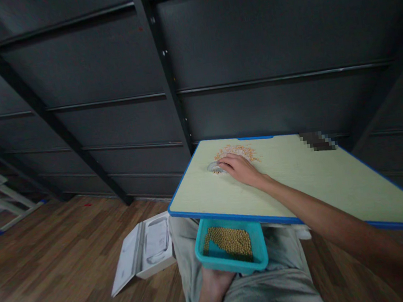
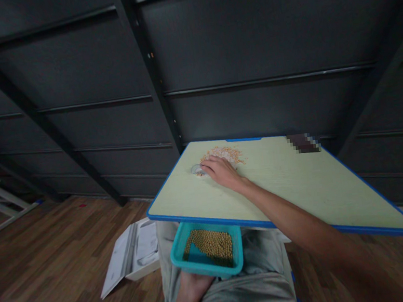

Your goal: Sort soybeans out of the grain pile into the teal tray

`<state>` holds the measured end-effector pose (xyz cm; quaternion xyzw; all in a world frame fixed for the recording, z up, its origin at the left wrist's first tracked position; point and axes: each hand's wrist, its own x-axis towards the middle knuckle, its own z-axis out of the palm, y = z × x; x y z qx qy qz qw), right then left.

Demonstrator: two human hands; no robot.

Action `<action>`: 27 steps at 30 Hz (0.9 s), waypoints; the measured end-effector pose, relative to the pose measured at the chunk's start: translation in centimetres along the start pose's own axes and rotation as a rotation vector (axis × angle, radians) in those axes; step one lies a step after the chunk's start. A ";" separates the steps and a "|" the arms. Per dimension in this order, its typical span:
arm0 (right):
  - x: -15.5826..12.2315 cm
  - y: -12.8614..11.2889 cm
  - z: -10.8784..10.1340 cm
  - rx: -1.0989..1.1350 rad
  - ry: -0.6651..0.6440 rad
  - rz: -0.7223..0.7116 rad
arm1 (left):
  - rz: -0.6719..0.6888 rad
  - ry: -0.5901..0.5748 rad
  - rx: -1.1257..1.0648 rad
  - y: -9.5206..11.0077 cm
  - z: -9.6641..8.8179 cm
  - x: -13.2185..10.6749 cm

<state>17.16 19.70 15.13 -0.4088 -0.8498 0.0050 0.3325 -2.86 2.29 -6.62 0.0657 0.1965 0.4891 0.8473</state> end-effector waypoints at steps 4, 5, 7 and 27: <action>0.0 -0.1 -0.1 0.006 -0.006 -0.025 | 0.016 0.007 -0.002 -0.1 -0.5 0.1; 0.0 -0.1 -0.1 0.007 -0.007 -0.030 | 0.015 0.012 -0.011 -0.2 -0.7 0.1; 0.1 -0.2 -0.1 0.010 -0.009 -0.038 | 0.014 0.016 -0.034 -0.2 -0.9 0.2; -0.1 -0.8 -0.5 0.043 -0.041 -0.048 | -0.025 0.039 -0.005 0.1 0.4 -0.3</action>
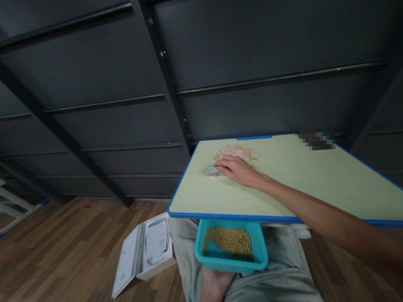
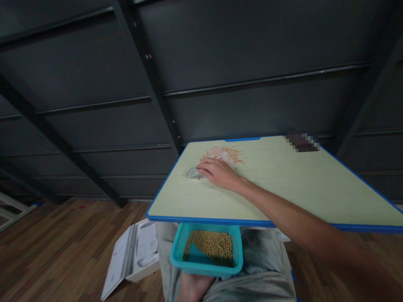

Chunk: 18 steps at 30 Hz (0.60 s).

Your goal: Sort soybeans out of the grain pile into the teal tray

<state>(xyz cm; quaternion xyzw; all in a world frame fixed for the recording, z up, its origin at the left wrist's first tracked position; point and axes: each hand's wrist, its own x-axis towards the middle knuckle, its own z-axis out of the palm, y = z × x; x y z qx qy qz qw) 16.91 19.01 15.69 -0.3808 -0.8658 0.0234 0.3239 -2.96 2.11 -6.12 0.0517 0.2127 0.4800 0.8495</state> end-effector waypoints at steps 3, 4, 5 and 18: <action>0.0 -0.2 -0.1 0.008 -0.013 0.000 | 0.026 0.008 0.019 0.0 -0.1 0.1; 0.0 -0.3 -0.1 0.012 -0.019 -0.003 | 0.034 0.009 0.023 -0.1 -0.2 0.1; 0.0 -0.3 -0.1 0.015 -0.026 -0.005 | 0.041 0.009 0.025 -0.1 -0.2 0.1; -0.2 -1.1 -0.2 0.007 -0.086 -0.082 | 0.049 -0.016 0.031 -0.3 0.0 0.1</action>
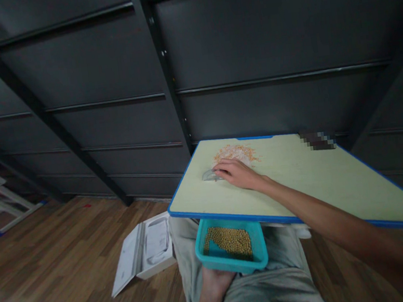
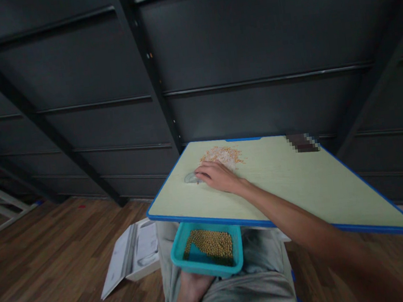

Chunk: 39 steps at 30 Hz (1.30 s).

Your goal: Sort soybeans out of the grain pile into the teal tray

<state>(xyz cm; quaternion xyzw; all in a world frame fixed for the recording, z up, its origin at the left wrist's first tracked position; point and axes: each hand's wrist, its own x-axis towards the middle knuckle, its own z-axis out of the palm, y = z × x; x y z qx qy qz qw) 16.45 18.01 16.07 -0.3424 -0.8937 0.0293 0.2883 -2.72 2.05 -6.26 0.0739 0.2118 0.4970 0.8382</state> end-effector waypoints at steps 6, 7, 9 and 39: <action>0.0 -1.2 -0.5 0.042 -0.013 -0.020 | -0.023 0.029 0.002 0.5 1.3 -0.6; 0.0 -1.4 -0.7 0.055 -0.020 -0.016 | -0.026 0.038 -0.007 0.6 1.5 -0.7; 0.0 -1.8 -0.9 0.101 -0.032 0.001 | -0.015 0.048 -0.015 0.7 1.8 -0.9; -0.1 -2.2 -1.1 0.294 -0.200 0.056 | 0.044 0.078 -0.075 0.6 -0.2 -0.2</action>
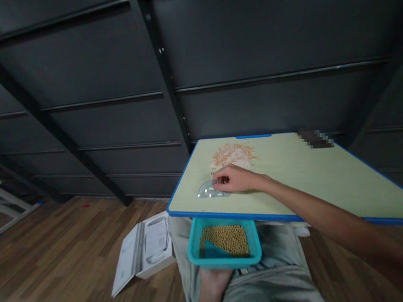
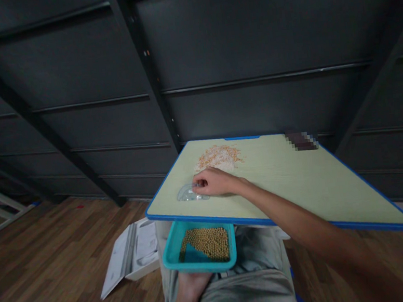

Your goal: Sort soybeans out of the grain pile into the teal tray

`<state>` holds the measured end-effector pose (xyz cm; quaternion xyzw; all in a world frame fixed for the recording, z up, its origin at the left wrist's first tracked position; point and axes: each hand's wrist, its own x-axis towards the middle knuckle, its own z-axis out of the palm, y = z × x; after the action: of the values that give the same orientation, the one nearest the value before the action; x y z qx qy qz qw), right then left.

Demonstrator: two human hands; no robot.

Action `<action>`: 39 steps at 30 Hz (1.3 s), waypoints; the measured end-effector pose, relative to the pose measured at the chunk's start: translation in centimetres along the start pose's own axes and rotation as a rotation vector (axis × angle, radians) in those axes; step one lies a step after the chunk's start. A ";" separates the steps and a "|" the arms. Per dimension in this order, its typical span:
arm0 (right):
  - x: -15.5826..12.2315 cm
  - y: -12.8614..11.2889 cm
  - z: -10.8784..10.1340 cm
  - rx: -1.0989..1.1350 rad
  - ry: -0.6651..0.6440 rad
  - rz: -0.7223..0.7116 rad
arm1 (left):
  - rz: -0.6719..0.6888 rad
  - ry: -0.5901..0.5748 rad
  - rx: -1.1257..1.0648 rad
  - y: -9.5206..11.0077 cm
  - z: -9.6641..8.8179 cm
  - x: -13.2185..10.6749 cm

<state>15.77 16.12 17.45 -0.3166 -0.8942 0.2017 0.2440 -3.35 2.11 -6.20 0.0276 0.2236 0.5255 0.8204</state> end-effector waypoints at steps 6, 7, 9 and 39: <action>0.2 0.5 -0.4 -0.285 0.181 0.095 | 0.025 -0.057 0.018 -0.2 -2.2 1.0; 0.3 0.8 -0.4 -0.315 0.197 0.121 | 0.026 -0.061 0.018 -0.2 -2.4 1.1; 0.4 1.4 -0.5 -0.354 0.215 0.164 | 0.026 -0.085 0.015 -0.2 -2.4 1.1; 0.0 3.2 -2.2 -0.549 0.294 0.366 | -0.005 -0.227 -0.014 0.0 -2.0 0.8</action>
<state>18.46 18.88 17.58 -0.5508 -0.7989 -0.0534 0.2358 -3.84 2.39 -8.30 0.0806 0.1257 0.5187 0.8418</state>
